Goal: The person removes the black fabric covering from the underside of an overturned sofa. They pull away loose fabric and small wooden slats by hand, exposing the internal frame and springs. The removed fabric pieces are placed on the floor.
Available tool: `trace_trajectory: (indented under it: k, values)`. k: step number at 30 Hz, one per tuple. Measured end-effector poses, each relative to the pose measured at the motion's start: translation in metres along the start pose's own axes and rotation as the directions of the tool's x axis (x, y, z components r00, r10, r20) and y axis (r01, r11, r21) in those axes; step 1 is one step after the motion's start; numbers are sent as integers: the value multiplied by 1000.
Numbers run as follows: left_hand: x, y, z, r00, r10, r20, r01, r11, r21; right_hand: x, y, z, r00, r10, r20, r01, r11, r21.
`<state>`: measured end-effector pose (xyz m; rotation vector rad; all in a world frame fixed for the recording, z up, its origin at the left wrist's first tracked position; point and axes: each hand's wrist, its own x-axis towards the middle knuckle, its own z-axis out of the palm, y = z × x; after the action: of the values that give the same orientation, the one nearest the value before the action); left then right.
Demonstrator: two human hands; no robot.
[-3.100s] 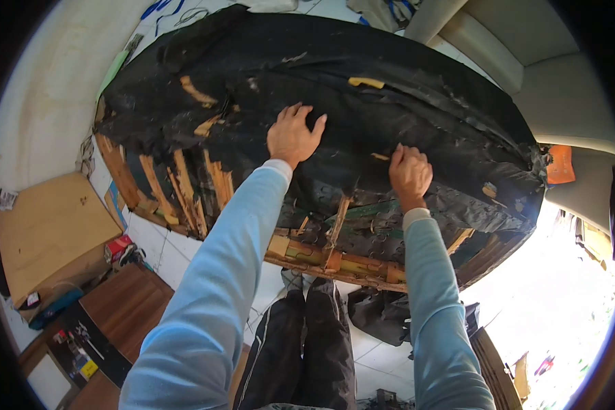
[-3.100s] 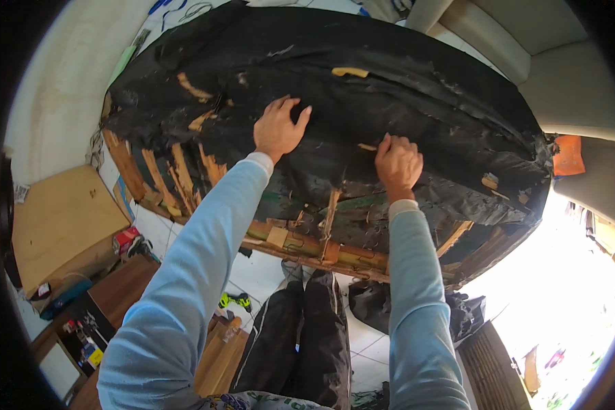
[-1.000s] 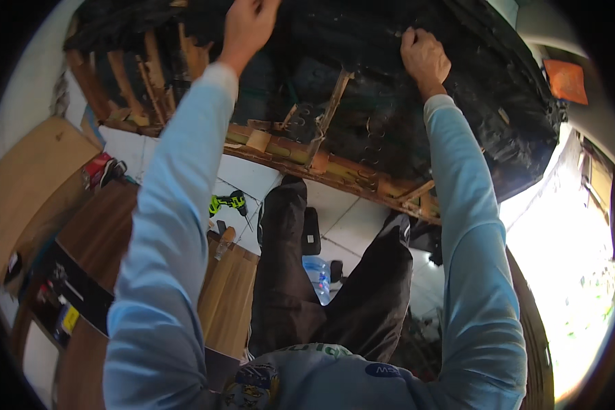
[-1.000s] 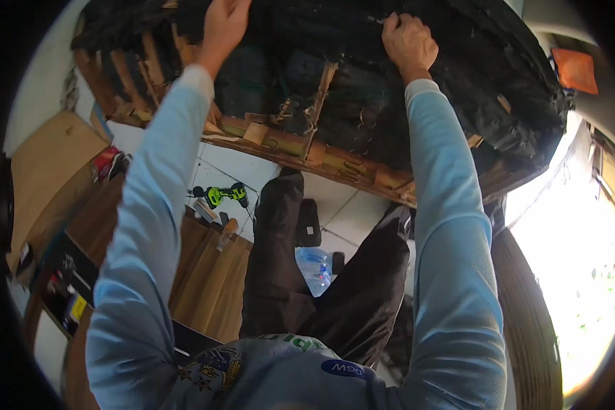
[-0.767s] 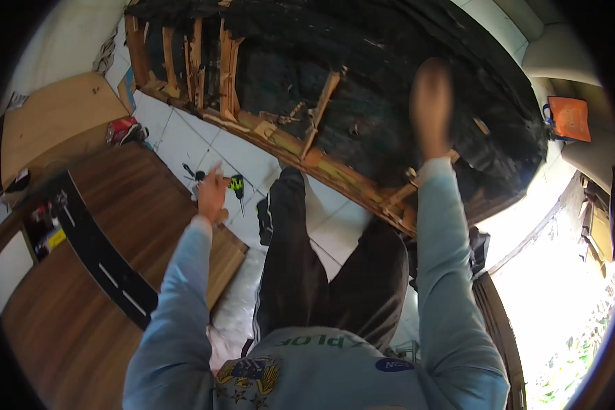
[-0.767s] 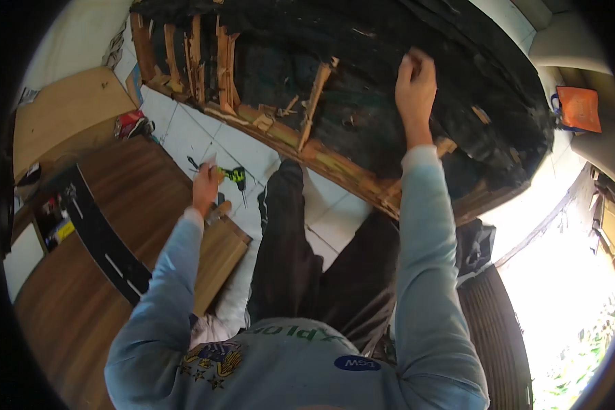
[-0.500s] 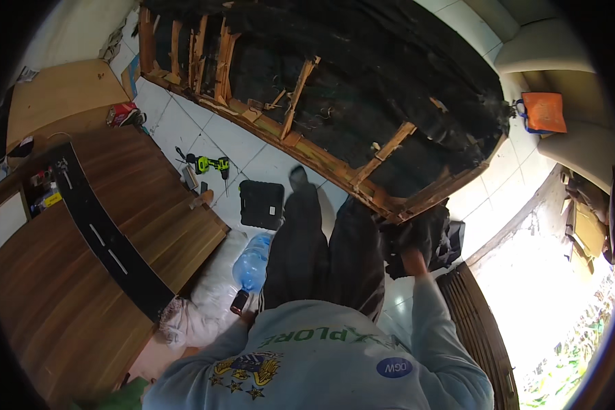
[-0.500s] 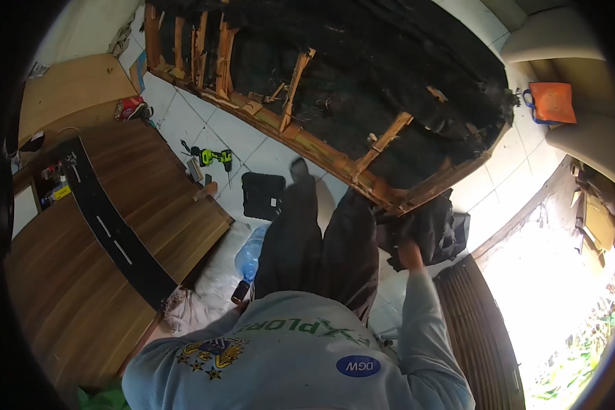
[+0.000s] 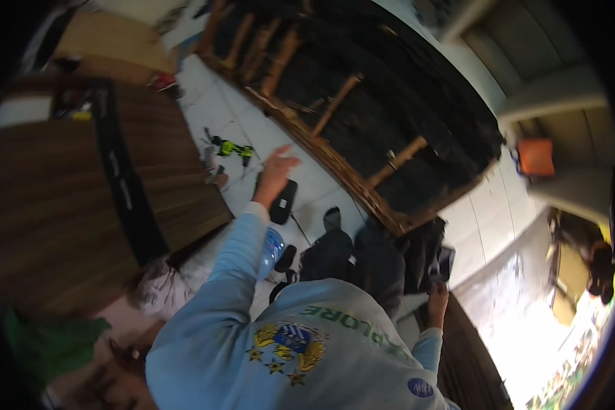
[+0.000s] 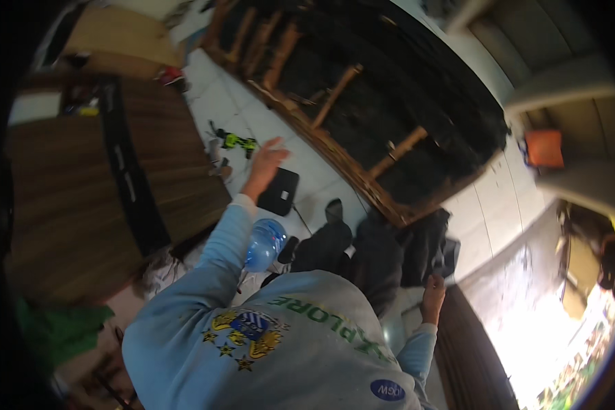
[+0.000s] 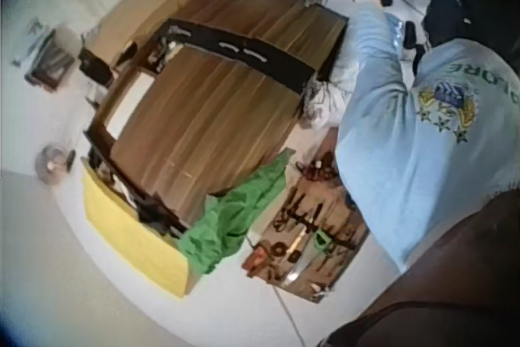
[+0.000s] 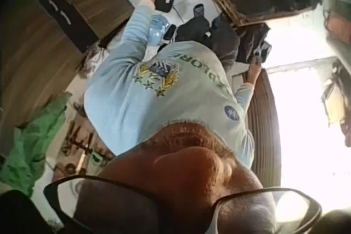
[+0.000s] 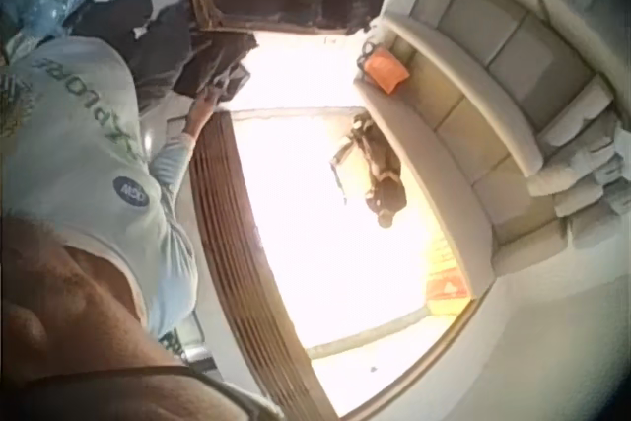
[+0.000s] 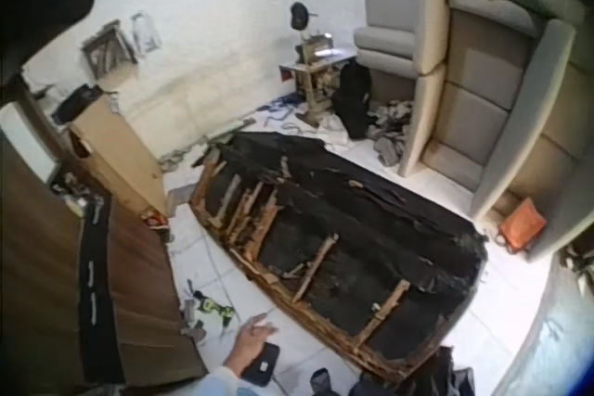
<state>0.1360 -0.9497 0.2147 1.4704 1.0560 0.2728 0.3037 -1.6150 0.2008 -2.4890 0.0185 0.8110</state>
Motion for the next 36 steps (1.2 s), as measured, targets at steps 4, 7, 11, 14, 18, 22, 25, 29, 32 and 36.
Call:
trace_trajectory:
  k: [4, 7, 11, 14, 18, 22, 25, 29, 32, 36]
  values:
    - [-53, 25, 36, 911, -315, 266, 244, 931, 270, 28, -22, 24, 974, -220, -48, 223, 973, 55]
    - [-113, -115, 19, 975, -124, 187, 47, 928, 370, 26, -41, 31, 957, -286, 53, 281, 957, 77]
    - [-226, -260, -35, 914, -400, 67, 157, 501, 851, 24, 34, 29, 966, -154, 209, 130, 984, 123]
    - [-297, -317, -59, 907, -403, 119, 87, 458, 885, 11, 74, 2, 963, 109, 246, -154, 973, 173]
    - [-292, -278, -13, 822, -511, -250, 530, 527, 665, 31, 167, -45, 911, -2, 411, -27, 998, 63]
    - [-269, -188, 98, 867, -399, -297, 472, 851, 233, 154, 235, -64, 770, -175, 614, 482, 789, -381]
    - [-239, -128, 142, 944, -324, -66, 318, 834, 450, 251, 164, -59, 859, -236, 453, 452, 766, -458]
    - [-189, -129, 135, 938, -330, -103, 335, 793, 509, 306, -74, -43, 942, -254, 217, 277, 957, -82]
    - [-105, -166, 87, 947, -265, -181, 317, 861, 398, 343, -175, -21, 875, -452, 171, 456, 890, 21]
    - [55, -139, -14, 929, -232, -289, 334, 862, 381, 297, -292, 21, 867, -426, 259, 469, 873, -134]
